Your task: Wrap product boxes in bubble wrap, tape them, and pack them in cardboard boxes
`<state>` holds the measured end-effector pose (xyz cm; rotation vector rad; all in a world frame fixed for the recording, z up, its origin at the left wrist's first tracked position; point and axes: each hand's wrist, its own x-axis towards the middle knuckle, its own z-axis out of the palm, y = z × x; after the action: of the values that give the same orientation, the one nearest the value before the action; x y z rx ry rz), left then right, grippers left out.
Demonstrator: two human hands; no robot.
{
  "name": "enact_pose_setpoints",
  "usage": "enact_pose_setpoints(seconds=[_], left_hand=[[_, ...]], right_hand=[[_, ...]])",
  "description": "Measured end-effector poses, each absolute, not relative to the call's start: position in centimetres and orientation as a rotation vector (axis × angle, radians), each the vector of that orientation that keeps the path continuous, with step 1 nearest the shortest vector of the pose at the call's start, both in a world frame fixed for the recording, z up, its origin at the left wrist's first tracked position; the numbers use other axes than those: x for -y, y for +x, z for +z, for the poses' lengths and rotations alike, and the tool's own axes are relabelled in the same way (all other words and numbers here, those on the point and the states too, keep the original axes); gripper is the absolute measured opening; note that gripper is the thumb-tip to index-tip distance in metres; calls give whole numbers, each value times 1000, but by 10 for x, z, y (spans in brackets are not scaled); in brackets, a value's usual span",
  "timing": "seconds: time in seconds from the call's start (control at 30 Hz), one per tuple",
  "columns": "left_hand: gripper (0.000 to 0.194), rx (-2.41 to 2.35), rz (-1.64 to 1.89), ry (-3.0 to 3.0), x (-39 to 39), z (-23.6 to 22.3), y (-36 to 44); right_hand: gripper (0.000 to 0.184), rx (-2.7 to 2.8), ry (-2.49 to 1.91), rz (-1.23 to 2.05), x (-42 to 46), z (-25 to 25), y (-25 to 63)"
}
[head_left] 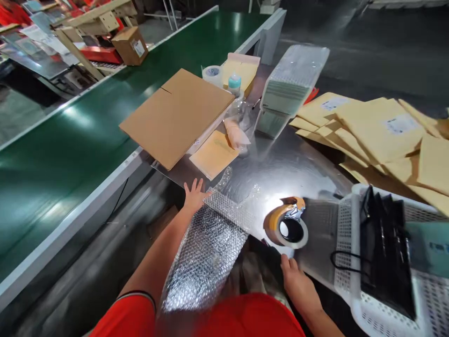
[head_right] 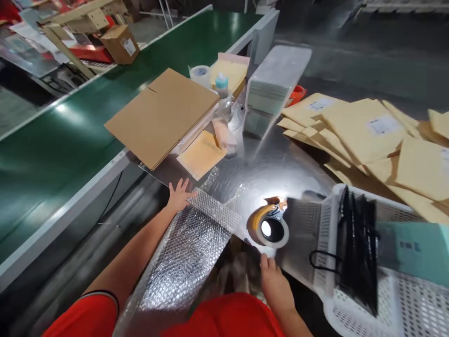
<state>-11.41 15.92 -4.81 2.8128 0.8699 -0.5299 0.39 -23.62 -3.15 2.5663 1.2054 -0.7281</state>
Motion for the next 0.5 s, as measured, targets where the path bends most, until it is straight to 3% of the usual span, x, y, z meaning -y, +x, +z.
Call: enact_pose_setpoints(seconds=[0.17, 0.3, 0.4, 0.5], left_hand=[[51, -1057, -433, 2606, -142, -42, -112], [44, -1292, -374, 2332, -120, -47, -107], [50, -1314, -348, 2239, -111, -52, -104], [58, -1297, -256, 2160, -110, -51, -104]], right_hand=[[40, -1138, 2866, -486, 277, -11, -6], [53, -637, 3439, -252, 247, -6, 18], [62, -156, 3520, -240, 233, -18, 47], [64, -126, 3524, -208, 228, -31, 65]])
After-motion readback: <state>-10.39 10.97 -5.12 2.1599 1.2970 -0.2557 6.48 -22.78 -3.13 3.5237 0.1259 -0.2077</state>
